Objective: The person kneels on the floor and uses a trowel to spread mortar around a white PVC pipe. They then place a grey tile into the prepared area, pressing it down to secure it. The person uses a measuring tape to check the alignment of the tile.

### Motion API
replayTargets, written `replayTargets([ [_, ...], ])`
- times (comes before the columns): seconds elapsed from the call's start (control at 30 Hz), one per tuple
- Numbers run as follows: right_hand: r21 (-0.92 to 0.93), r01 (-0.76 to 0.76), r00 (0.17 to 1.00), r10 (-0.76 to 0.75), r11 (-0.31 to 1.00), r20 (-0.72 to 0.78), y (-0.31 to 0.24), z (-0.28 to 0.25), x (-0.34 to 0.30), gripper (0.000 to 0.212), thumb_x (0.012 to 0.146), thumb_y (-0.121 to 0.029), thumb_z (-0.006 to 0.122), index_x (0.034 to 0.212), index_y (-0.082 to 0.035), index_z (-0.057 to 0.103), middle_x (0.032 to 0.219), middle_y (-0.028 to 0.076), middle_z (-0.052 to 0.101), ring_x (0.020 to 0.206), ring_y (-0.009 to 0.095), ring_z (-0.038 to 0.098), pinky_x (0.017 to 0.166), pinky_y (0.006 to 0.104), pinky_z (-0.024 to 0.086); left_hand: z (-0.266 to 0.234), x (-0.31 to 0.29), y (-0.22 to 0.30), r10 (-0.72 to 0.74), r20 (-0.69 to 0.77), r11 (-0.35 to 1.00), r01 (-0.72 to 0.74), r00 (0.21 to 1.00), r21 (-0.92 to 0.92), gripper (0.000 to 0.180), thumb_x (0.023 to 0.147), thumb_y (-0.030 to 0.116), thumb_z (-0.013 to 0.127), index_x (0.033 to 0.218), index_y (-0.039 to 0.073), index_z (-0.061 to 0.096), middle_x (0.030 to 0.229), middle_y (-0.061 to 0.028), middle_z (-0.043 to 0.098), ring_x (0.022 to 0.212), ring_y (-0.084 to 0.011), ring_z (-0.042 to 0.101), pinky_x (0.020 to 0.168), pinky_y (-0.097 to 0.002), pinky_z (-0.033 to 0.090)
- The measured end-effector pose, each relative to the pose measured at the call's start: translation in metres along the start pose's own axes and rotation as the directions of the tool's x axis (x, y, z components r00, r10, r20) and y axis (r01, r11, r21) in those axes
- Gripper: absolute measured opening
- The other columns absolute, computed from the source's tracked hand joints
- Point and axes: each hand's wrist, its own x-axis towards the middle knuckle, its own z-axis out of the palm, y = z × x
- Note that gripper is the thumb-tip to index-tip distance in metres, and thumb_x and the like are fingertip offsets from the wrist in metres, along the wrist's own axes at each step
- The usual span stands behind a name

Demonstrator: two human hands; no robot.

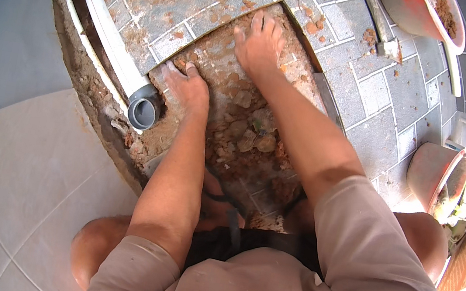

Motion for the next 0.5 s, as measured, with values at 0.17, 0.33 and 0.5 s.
replayTargets([
  [0.17,0.011,0.090,0.942,-0.082,0.996,-0.327,0.031,0.008,0.006,0.073,0.107,-0.043,0.049,0.162,0.000,0.029,0.164,0.019,0.030,0.151,0.038,0.027,0.124,0.0535,0.023,0.002,-0.005,0.008,-0.042,0.004,0.999,0.042,0.999,-0.030,0.078,0.105,0.037,0.055,0.163,-0.004,0.022,0.171,-0.0204,0.022,0.158,-0.0387,0.021,0.131,-0.0468,0.014],
  [0.33,0.027,-0.090,0.982,0.093,0.996,-0.166,0.001,0.010,0.019,0.068,0.105,-0.034,0.055,0.160,0.001,0.034,0.167,0.023,0.018,0.152,0.042,0.022,0.124,0.0542,0.024,0.003,-0.004,0.004,-0.053,0.014,0.998,0.052,0.999,0.032,0.079,0.104,0.038,0.057,0.163,-0.003,0.024,0.172,-0.0165,0.021,0.157,-0.0380,0.022,0.131,-0.0477,0.014],
  [0.5,0.241,-0.062,0.966,0.119,0.969,-0.228,0.010,0.010,0.010,0.064,0.107,-0.034,0.052,0.159,0.000,0.038,0.163,0.022,0.023,0.153,0.037,0.021,0.124,0.0532,0.023,0.005,-0.002,-0.001,-0.004,-0.026,0.997,0.006,1.000,0.079,0.077,0.104,0.037,0.056,0.162,-0.003,0.027,0.169,-0.0183,0.024,0.155,-0.0390,0.026,0.129,-0.0504,0.016],
])
